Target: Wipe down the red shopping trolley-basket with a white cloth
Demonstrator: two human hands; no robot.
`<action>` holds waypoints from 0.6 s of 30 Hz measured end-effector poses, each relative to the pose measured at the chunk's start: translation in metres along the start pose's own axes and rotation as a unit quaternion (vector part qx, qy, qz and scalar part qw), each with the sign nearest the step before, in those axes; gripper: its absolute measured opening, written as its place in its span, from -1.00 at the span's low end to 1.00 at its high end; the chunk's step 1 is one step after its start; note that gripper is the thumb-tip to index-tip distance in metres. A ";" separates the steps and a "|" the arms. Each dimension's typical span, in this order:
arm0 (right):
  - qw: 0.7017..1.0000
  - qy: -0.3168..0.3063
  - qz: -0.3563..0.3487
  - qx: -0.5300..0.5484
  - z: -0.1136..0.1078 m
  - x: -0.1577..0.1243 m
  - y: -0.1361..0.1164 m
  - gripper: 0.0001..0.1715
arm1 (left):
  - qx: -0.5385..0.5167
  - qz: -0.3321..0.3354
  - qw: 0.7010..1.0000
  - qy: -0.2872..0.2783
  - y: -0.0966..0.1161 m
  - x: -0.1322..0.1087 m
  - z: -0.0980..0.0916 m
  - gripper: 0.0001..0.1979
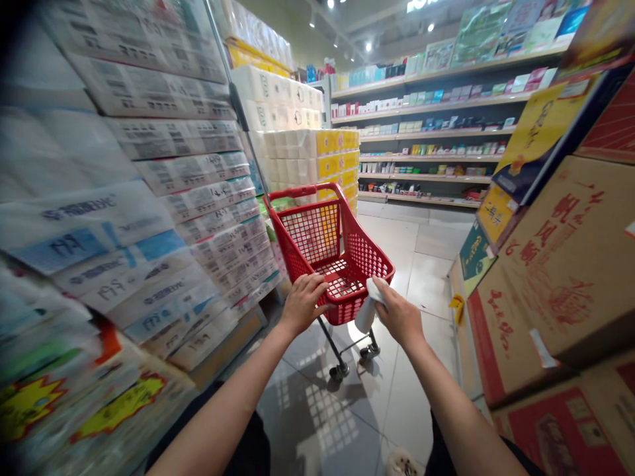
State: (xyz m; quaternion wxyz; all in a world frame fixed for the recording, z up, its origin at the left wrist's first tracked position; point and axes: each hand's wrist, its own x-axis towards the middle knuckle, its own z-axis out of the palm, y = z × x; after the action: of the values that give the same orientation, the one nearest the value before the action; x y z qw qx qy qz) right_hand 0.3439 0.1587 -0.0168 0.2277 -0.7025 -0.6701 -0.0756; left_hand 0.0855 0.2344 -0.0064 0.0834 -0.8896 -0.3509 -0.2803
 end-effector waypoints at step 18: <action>0.994 -0.040 -0.033 0.091 -0.029 -0.043 0.001 -0.34 | 0.026 0.031 0.999 0.018 0.083 0.032 0.014 -0.62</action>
State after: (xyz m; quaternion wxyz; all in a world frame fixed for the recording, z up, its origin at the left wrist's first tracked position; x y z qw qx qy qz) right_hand 0.3469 0.1072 -0.0094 0.2609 -0.6590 -0.7054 0.0069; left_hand 0.1660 0.1962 0.0039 0.1212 -0.8923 -0.3291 -0.2843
